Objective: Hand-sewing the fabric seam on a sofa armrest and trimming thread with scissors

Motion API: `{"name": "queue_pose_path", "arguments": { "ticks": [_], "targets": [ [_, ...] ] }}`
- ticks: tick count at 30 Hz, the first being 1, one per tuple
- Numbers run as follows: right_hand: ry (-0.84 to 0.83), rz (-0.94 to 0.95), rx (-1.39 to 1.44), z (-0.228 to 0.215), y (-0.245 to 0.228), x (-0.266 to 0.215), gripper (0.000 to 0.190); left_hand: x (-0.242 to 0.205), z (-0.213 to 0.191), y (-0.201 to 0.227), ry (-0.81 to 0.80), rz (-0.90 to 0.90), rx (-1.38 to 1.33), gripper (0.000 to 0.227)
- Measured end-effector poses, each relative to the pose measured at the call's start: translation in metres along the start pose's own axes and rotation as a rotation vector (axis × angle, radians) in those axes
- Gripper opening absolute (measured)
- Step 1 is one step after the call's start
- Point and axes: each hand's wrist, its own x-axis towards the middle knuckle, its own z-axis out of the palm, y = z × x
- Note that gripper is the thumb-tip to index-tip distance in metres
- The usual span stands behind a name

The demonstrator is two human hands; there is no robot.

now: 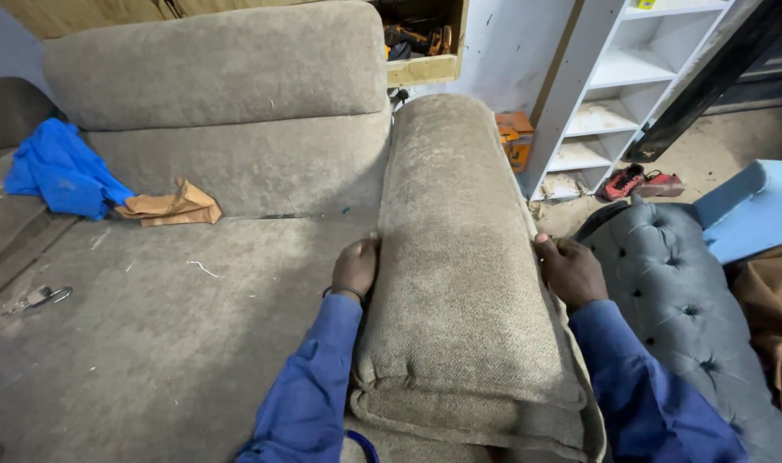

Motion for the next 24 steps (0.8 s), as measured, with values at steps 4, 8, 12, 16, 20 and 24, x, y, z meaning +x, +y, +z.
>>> {"name": "queue_pose_path", "arguments": {
  "ticks": [4,8,12,16,20,24],
  "targets": [
    [-0.03,0.015,-0.024,0.008,0.005,0.035,0.066,-0.022,-0.021,0.049,-0.096,-0.01,0.111,0.093],
    [-0.079,-0.037,-0.107,0.027,-0.016,0.042,0.082,0.014,-0.008,0.045,-0.063,0.005,0.221,0.085],
    [-0.044,-0.014,-0.119,0.026,-0.01,0.041,0.076,0.004,-0.005,0.045,-0.024,0.008,0.176,0.069],
    [0.012,-0.005,-0.104,0.021,-0.007,0.036,0.066,0.022,-0.003,0.022,0.094,-0.019,0.191,0.075],
    [0.003,0.028,-0.088,0.007,-0.027,0.011,0.065,0.023,-0.001,0.02,0.127,0.011,0.196,0.068],
    [-0.061,0.025,-0.089,-0.023,-0.064,-0.083,0.07,-0.034,-0.018,0.037,0.057,0.043,0.193,0.069]
  ]
}}
